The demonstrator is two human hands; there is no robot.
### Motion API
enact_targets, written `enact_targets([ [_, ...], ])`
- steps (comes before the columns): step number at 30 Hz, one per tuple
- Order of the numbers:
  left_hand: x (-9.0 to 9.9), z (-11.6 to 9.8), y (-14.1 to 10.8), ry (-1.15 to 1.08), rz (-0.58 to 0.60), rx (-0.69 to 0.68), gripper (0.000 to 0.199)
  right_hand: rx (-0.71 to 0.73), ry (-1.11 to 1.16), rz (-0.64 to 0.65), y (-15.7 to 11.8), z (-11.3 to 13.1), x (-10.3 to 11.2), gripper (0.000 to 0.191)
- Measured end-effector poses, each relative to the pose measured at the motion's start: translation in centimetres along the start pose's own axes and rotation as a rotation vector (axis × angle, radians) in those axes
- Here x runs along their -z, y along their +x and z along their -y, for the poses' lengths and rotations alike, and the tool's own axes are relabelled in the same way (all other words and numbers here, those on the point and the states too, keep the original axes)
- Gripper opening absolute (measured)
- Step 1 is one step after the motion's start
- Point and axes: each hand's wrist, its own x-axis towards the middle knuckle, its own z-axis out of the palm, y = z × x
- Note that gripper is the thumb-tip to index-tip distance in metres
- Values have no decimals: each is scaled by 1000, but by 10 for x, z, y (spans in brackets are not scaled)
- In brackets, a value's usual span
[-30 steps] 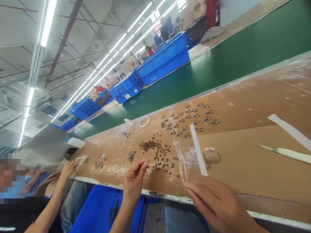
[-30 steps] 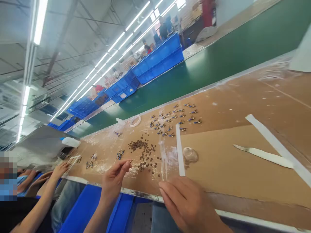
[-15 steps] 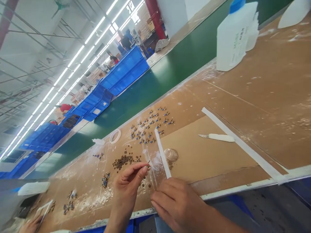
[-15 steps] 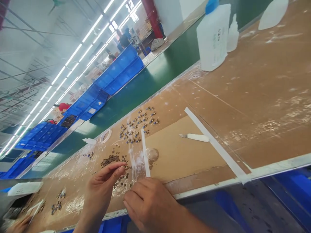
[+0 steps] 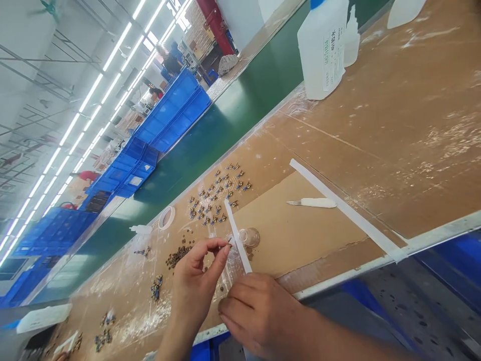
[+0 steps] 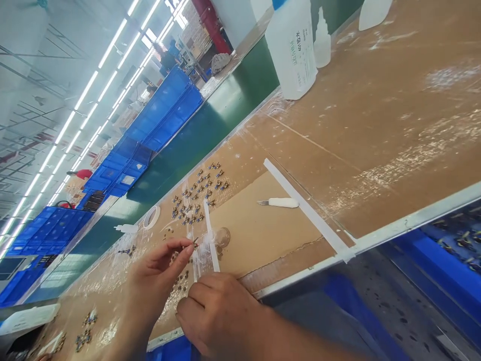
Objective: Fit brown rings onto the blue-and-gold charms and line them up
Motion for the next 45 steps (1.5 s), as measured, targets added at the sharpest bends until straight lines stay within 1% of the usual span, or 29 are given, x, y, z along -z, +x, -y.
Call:
enact_targets([
  [4, -5, -9, 8, 181, 74, -126, 13, 1, -5, -7, -1, -1, 0, 13],
  [7, -9, -18, 14, 250, 121, -223, 14, 10, -1, -11, -1, -1, 1, 13],
  [10, -13, -23, 19, 282, 130, -283, 13, 17, -10, -16, -1, -2, 1, 14],
  [16, -16, -30, 22, 325, 139, -292, 14, 21, -16, -13, 0, -2, 0, 14],
  [22, -16, -29, 23, 334, 153, -339, 13, 3, -4, -5, -1, -2, 1, 14],
  [24, -12, -29, 21, 322, 147, -335, 12, 9, 2, -9, -1, -2, 2, 15],
  [27, 3, -27, 11, 278, 91, -234, 9, 4, 35, -26, -1, -2, 4, 19],
  [29, 18, -19, -3, 214, 0, -121, 8, -9, 77, -48, -1, -2, 5, 21],
  [31, 32, -5, -22, 133, -120, 0, 9, -13, 125, -67, -2, -2, 4, 20],
  [33, 43, 14, -43, 51, -231, 114, 13, -2, 162, -84, -3, -2, 3, 19],
  [35, 50, 37, -65, -25, -319, 217, 17, 11, 184, -89, -4, -1, 1, 17],
  [38, 53, 72, -93, -100, -409, 360, 24, 19, 171, -84, -6, -1, -2, 16],
  [41, 50, 101, -111, -137, -482, 454, 29, 31, 135, -46, -6, 0, -4, 19],
  [43, 46, 114, -118, -164, -516, 474, 30, 33, 127, -27, -5, 2, -7, 21],
  [45, 42, 120, -121, -200, -531, 469, 29, 24, 140, -16, -4, 6, -12, 20],
])
